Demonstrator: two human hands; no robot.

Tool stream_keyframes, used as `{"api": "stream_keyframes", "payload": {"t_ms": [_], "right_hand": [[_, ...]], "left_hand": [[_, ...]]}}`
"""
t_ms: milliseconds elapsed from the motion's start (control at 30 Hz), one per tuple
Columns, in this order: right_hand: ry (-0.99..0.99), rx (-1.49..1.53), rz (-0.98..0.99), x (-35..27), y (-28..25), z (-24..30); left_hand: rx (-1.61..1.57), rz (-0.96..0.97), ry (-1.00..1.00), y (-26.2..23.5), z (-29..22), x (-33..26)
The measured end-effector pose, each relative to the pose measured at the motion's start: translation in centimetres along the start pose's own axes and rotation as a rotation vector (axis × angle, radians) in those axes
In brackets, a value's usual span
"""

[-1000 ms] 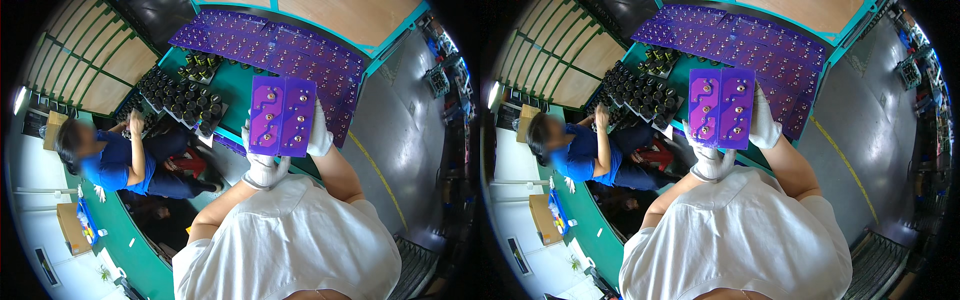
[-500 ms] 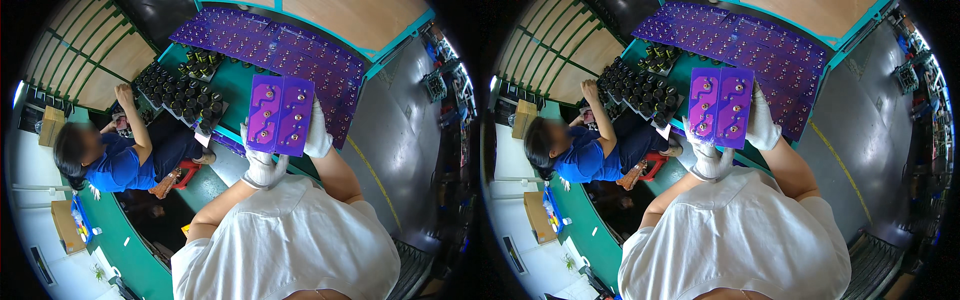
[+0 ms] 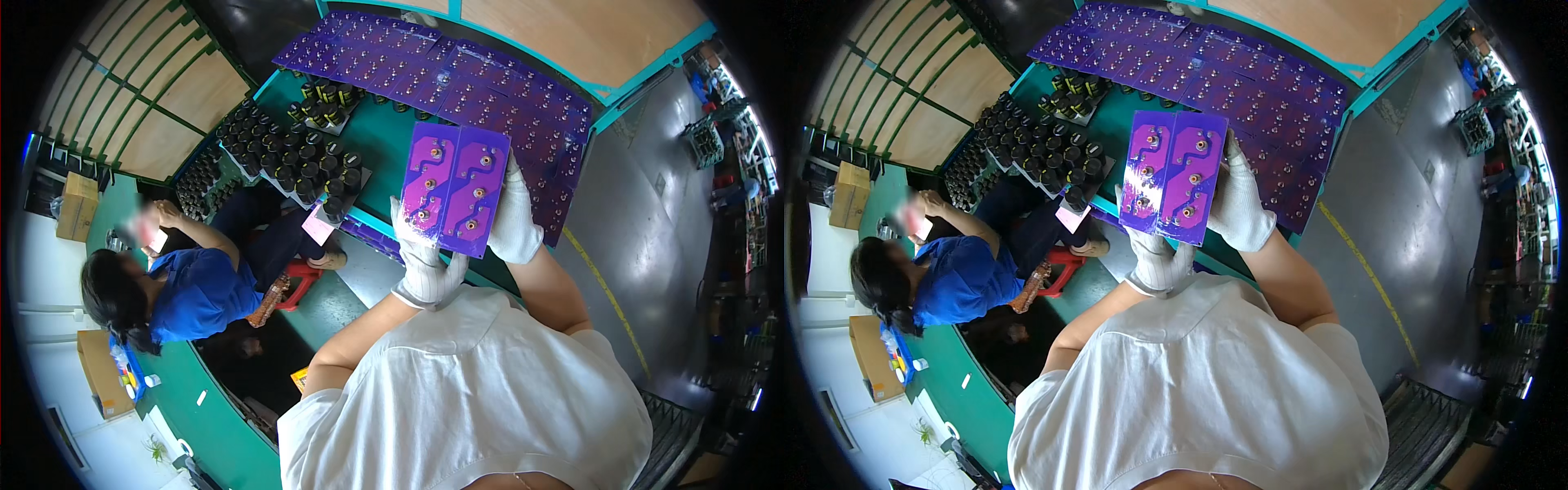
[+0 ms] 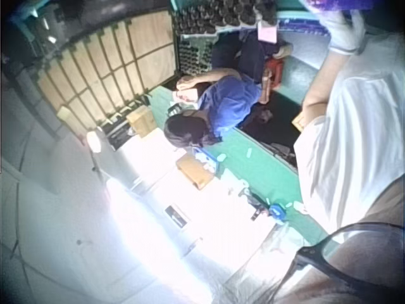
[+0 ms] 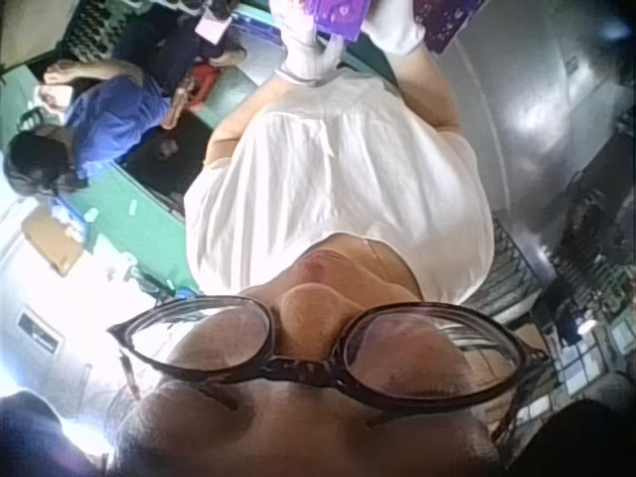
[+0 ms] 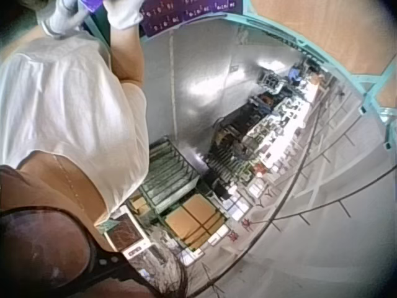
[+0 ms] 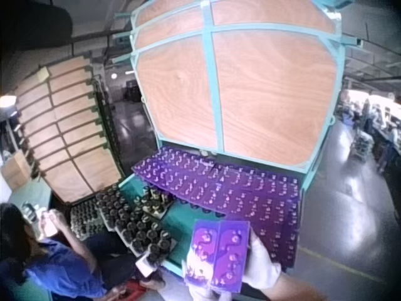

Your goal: The person picks up purple circuit boards from a green tray and places them into a teal rack. They handle the boards one by one, aligning them with other boards already in the rack. The person wears white gloves and works at a green table in a factory setting.

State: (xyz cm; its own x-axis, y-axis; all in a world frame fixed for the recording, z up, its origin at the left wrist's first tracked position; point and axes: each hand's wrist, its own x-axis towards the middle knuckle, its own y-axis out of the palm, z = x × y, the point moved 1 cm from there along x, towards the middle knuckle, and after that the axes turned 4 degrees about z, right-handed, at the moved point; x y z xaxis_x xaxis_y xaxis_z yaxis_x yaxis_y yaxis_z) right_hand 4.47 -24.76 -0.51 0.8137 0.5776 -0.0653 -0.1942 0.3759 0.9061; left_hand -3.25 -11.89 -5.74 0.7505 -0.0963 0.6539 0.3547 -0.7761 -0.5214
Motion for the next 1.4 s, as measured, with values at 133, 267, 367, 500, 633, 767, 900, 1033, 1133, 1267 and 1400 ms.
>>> {"api": "stream_keyframes", "payload": {"t_ms": [133, 267, 367, 500, 633, 767, 900, 1033, 1133, 1267, 1400], "right_hand": [[-0.010, 0.031, 0.012, 0.2, -0.3, -0.2], [-0.007, 0.079, 0.043, 0.4, -0.6, -0.2], [0.011, 0.129, 0.091, 0.5, -1.3, -0.2], [-0.001, 0.113, 0.042, 0.5, -0.8, -0.4], [-0.021, 0.129, -0.002, 0.5, -0.8, -0.4], [-0.011, 0.064, 0.004, 0.0, -1.0, -0.3], [-0.038, 0.052, -0.007, 0.0, -1.9, -0.4], [-0.041, 0.072, 0.009, -0.1, -1.8, -0.4], [-0.032, 0.075, 0.015, -0.3, -1.2, -0.5], [-0.050, 0.086, 0.045, -0.6, -1.3, -0.9], [-0.105, -0.095, 0.029, -1.7, -1.2, -2.8]], "left_hand": [[-0.016, -0.044, 0.015, 0.1, 0.1, 0.1], [-0.028, -0.052, -0.019, 0.0, -0.1, 0.3], [-0.025, -0.054, -0.020, 0.0, 0.0, 0.3], [-0.014, -0.041, -0.015, 0.5, 0.9, -0.1], [-0.026, -0.044, -0.024, 0.7, 1.0, -0.2], [0.027, 0.041, -0.021, 0.5, 1.0, -0.5], [0.052, 0.068, -0.012, 0.6, 1.2, -0.8], [0.046, 0.057, -0.011, 0.2, 0.7, -0.2], [0.065, 0.058, 0.000, 0.2, 0.8, -0.2], [-0.209, 0.115, -0.147, 0.6, 0.6, -0.4], [-0.336, -0.052, -0.366, 0.0, 0.1, -0.4]]}}
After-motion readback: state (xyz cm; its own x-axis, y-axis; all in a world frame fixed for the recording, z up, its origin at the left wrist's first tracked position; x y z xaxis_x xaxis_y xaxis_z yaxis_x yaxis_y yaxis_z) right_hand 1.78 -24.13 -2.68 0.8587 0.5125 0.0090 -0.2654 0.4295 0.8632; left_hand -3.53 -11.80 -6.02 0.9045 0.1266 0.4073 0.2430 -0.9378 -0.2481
